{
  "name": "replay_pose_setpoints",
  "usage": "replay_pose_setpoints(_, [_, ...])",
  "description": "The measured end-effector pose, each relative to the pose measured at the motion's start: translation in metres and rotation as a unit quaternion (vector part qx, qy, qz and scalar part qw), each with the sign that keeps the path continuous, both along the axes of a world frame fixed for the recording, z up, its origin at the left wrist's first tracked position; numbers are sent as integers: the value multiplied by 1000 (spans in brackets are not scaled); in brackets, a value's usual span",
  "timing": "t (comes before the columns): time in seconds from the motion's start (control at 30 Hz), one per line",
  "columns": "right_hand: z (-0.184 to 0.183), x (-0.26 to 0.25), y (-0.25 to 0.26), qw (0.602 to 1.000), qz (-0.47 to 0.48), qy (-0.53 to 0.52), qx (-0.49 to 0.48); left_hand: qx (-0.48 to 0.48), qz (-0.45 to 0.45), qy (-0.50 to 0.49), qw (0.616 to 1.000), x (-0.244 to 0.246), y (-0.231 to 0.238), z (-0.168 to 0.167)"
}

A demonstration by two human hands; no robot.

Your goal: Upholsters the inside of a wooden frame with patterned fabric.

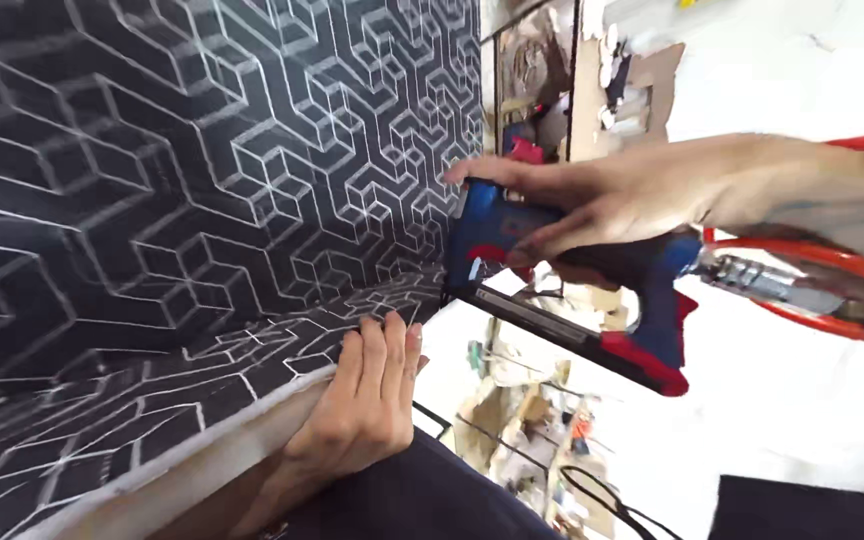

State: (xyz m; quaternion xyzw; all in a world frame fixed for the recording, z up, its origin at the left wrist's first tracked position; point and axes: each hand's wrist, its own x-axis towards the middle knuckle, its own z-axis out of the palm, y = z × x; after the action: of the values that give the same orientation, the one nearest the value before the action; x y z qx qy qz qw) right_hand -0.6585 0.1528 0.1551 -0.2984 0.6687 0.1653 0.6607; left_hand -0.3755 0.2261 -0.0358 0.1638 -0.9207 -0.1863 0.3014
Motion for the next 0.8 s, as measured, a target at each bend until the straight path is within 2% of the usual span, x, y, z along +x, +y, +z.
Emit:
replay_pose_setpoints(0.13, [19,0,15,996,-13,12,-93,-63,50,59,995,5,-12,-3])
replay_pose_setpoints(0.23, [52,-5,77,966,29,57,-250,-88,28,70,993,12,-9,-3])
replay_pose_setpoints(0.37, [71,-44,219,904,-32,173,-391,-99,52,57,992,10,-7,2])
replay_pose_setpoints(0.47, [49,-91,346,832,38,317,-454,-82,161,25,983,-1,4,13])
replay_pose_setpoints(0.53, [31,-119,422,784,84,381,-482,-79,253,-7,964,-17,11,22])
replay_pose_setpoints(0.63, [17,-157,523,775,132,415,-458,-4,339,-132,931,-46,40,35])
replay_pose_setpoints(0.7, [5,-186,574,770,152,410,-465,33,336,-172,925,-78,64,36])
replay_pose_setpoints(0.8, [-7,-226,626,778,139,377,-483,28,307,-189,932,-165,102,40])
